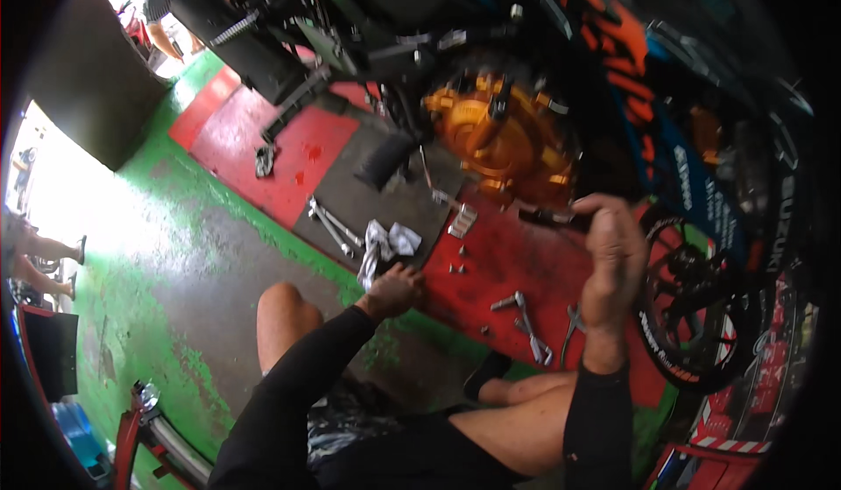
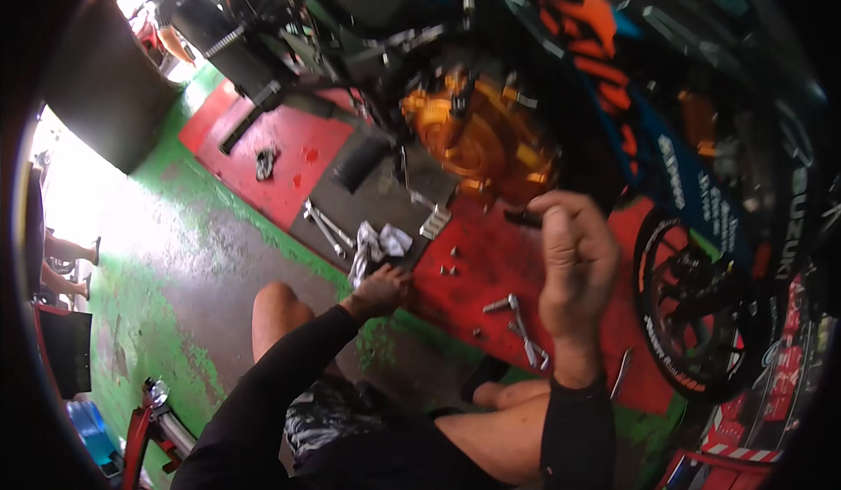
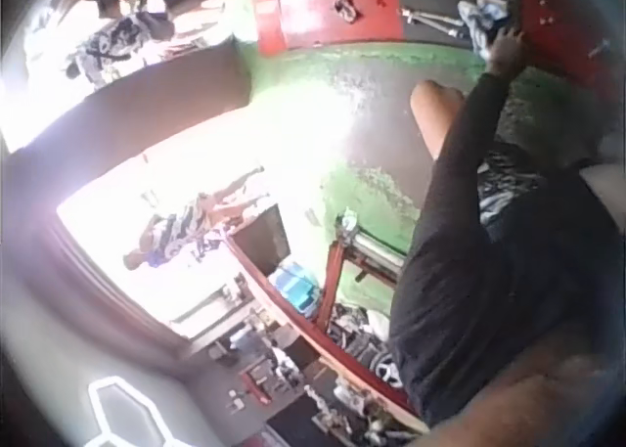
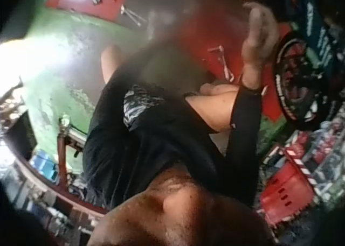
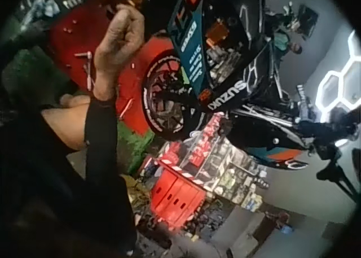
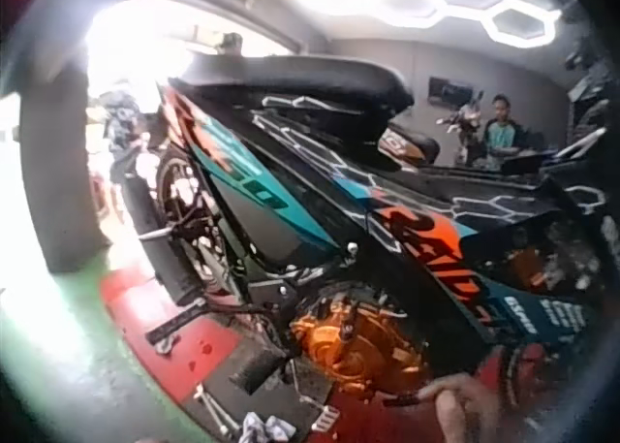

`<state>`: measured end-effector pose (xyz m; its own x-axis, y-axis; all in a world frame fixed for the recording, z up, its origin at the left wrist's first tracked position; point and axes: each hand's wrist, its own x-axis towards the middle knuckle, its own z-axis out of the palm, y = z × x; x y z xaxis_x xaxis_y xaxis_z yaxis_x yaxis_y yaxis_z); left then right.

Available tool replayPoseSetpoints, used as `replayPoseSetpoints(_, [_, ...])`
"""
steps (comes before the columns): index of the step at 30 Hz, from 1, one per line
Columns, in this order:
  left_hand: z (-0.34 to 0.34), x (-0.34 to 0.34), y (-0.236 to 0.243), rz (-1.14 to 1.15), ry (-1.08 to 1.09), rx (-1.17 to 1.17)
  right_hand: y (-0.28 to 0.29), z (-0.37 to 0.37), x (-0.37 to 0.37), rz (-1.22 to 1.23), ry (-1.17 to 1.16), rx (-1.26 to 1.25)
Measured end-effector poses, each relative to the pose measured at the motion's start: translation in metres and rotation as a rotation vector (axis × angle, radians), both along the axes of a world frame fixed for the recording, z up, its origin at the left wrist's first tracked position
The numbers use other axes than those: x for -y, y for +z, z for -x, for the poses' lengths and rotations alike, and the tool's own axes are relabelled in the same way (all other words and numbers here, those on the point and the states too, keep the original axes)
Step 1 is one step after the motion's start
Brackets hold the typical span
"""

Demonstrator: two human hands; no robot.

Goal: The person sits on the floor of a workshop and uses a T-handle wrench to tighten bolts on the side of a Suzuki motorcycle. The person then uses a screwdriver to secure the motorcycle seat and wipes the seat with a cloth.

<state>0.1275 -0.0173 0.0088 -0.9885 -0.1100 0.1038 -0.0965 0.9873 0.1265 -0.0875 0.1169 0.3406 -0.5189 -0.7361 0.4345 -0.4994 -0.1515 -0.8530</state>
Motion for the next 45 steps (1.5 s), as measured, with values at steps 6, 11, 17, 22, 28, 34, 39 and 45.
replayPoseSetpoints(6, [0.001,0.018,0.03,-0.016,-0.109,0.051,-0.026,-0.001,0.026,-0.054,-0.054,-0.096])
replayPoseSetpoints(11, [-0.093,0.034,0.134,-0.43,0.382,0.039,-0.03,-0.019,0.016,-0.433,0.547,0.087])
replayPoseSetpoints(17, [-0.074,0.028,-0.014,-0.112,0.52,-0.175,-0.099,-0.085,0.017,-0.744,1.245,-0.287])
replayPoseSetpoints(22, [-0.029,0.023,-0.033,-0.434,0.68,-0.319,-0.089,-0.08,0.01,-0.866,0.938,-0.656])
replayPoseSetpoints(28, [-0.03,0.034,-0.015,-0.362,0.714,-0.147,-0.089,-0.08,0.019,-0.851,0.915,-0.599])
replayPoseSetpoints(34, [-0.029,0.011,-0.011,-0.039,0.55,-0.211,-0.091,-0.074,-0.001,-0.946,0.871,-0.644])
replayPoseSetpoints(39, [-0.037,0.018,-0.02,-0.095,0.533,-0.185,-0.075,-0.076,-0.002,-0.921,0.858,-0.614])
replayPoseSetpoints(45, [-0.034,0.005,-0.023,-0.102,0.625,-0.177,-0.08,-0.072,-0.007,-0.932,0.839,-0.614])
